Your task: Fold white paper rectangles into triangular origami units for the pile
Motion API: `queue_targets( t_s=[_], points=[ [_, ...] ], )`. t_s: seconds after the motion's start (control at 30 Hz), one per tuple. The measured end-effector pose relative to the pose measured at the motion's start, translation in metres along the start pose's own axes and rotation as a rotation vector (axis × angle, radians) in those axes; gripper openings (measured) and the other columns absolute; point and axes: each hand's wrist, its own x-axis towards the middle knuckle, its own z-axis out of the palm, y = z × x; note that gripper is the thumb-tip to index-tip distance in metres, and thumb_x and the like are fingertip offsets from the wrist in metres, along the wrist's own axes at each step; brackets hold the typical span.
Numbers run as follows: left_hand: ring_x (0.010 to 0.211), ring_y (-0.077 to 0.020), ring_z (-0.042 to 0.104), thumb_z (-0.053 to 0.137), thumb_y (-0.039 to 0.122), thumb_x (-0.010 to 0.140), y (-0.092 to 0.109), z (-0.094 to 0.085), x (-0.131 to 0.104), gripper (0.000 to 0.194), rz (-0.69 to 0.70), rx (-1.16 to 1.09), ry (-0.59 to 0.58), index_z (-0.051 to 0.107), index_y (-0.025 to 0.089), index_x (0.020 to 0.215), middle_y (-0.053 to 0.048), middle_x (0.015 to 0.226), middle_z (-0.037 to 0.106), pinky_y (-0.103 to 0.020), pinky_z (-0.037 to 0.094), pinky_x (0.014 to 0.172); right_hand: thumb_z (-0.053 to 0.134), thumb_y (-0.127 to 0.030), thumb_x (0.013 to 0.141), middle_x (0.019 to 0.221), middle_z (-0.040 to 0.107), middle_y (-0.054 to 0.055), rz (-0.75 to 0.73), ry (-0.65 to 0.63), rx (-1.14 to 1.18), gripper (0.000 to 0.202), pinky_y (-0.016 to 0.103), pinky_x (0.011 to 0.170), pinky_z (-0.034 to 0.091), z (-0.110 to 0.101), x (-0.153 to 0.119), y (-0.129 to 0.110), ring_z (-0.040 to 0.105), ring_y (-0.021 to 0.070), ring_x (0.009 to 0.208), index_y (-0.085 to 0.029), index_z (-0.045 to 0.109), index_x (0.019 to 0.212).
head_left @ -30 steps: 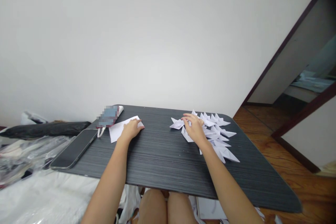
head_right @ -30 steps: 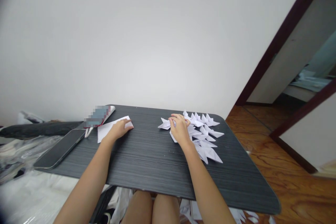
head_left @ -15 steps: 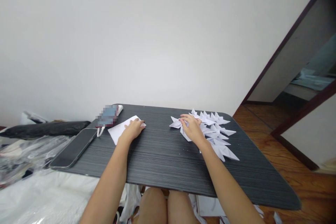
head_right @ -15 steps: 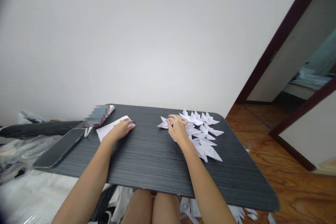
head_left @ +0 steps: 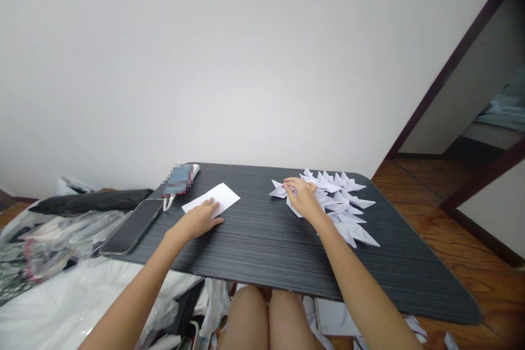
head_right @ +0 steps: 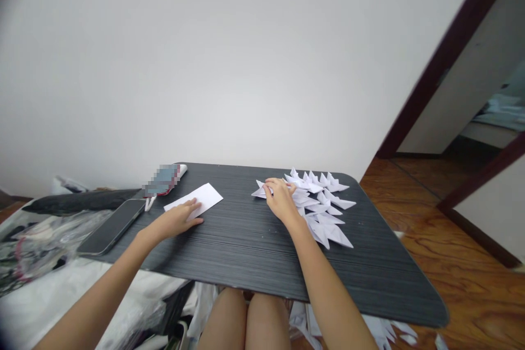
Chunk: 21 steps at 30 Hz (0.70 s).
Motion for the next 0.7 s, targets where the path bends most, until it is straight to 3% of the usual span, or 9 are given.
queue_targets(
  t_s=[0.13,0.27,0.4,0.47,0.53,0.6,0.7],
  points=[
    [0.089,-0.0279,0.056,0.035,0.033,0.081,0.011,-0.008,-0.007,0.031,-0.023,0.137,0.035,0.054,0.015,0.096,-0.015,0.102,0.056,-0.039,0.043,0.073,0.040,-0.025,0.079,0.096,0.062,0.007,-0.019,-0.019,-0.019,0.026,0.040,0.084,0.022,0.005,-0.001,0.004,0.052,0.0212,0.093,-0.019,0.064,0.075],
    [0.087,-0.0283,0.057,0.031,0.040,0.082,0.019,-0.012,-0.012,0.039,0.025,0.189,0.025,0.053,0.012,0.097,-0.017,0.099,0.056,-0.039,0.042,0.073,0.039,-0.024,0.079,0.096,0.062,0.006,-0.018,-0.041,-0.027,0.025,0.040,0.084,0.022,0.007,-0.002,0.007,0.052,0.0211,0.092,-0.019,0.064,0.075],
    [0.112,-0.0314,0.042,0.042,0.059,0.070,0.014,-0.016,-0.027,0.072,0.112,0.102,-0.116,0.036,0.010,0.122,-0.022,0.127,0.036,-0.038,0.036,0.087,0.040,-0.024,0.079,0.097,0.062,0.005,-0.003,-0.049,-0.004,0.023,0.040,0.082,0.021,0.005,-0.002,0.008,0.052,0.0212,0.094,-0.020,0.063,0.076],
    [0.121,-0.0306,0.030,0.056,0.057,0.060,0.011,-0.019,-0.037,0.088,0.151,0.057,-0.239,0.024,0.012,0.130,-0.022,0.135,0.021,-0.036,0.032,0.092,0.040,-0.023,0.079,0.097,0.062,0.006,-0.001,-0.056,0.006,0.023,0.041,0.082,0.021,0.005,-0.001,0.008,0.052,0.0214,0.094,-0.019,0.063,0.077],
    [0.122,-0.0288,0.027,0.065,0.048,0.056,0.010,-0.024,-0.045,0.094,0.165,0.041,-0.330,0.020,0.016,0.132,-0.019,0.138,0.014,-0.033,0.030,0.094,0.040,-0.023,0.078,0.098,0.062,0.006,-0.004,-0.066,0.008,0.023,0.041,0.081,0.021,0.005,-0.001,0.008,0.052,0.0213,0.093,-0.019,0.063,0.077],
    [0.120,-0.0273,0.033,0.068,0.038,0.056,0.010,-0.028,-0.049,0.088,0.169,0.056,-0.364,0.024,0.019,0.131,-0.016,0.138,0.016,-0.032,0.032,0.092,0.040,-0.022,0.078,0.098,0.062,0.006,-0.007,-0.076,0.007,0.024,0.041,0.081,0.021,0.006,-0.002,0.008,0.052,0.0212,0.092,-0.019,0.064,0.076],
    [0.109,-0.0256,0.046,0.064,0.030,0.063,0.012,-0.032,-0.052,0.066,0.227,0.113,-0.331,0.039,0.021,0.123,-0.014,0.132,0.033,-0.032,0.035,0.088,0.040,-0.023,0.078,0.098,0.062,0.006,0.000,-0.094,0.009,0.024,0.041,0.081,0.021,0.007,-0.003,0.010,0.052,0.0209,0.091,-0.019,0.064,0.075]
  ],
)
